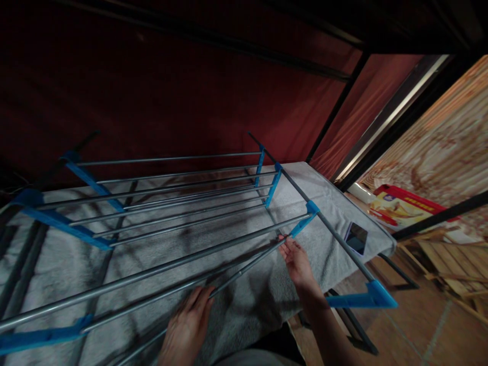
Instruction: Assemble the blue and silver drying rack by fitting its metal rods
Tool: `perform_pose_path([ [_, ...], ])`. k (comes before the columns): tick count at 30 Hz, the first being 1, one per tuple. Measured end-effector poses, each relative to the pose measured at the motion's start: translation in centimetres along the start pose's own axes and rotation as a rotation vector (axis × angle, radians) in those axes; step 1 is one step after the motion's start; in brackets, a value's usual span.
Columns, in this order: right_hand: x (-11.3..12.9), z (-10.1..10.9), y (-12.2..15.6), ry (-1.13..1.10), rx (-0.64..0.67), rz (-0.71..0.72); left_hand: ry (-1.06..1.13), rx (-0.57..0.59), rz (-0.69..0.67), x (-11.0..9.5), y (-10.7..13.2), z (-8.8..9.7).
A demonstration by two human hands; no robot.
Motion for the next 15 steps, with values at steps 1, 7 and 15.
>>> perform_pose_path([
  [1,-0.1,0.1,0.0,-0.005,-0.002,-0.02,0.014,0.003,0.0,-0.1,-0.1,0.1],
  [7,-0.5,0.2,0.2,0.013,-0.015,-0.082,0.024,0.011,-0.019,-0.8,-0.8,1.1],
  [15,-0.8,-0.5,0.6,-0.014,-0.048,-0.143,0.005,0.08,0.027,-1.0,-1.5,1.0],
])
Point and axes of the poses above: each hand's wrist, its own y-axis away from the middle knuckle, its own z-axis out of the back of the hand, x = y × z, the point moved 9 cm from there along -y, towards the middle knuckle, and after that the axes turned 4 degrees about -y, right-handed, at the moved point
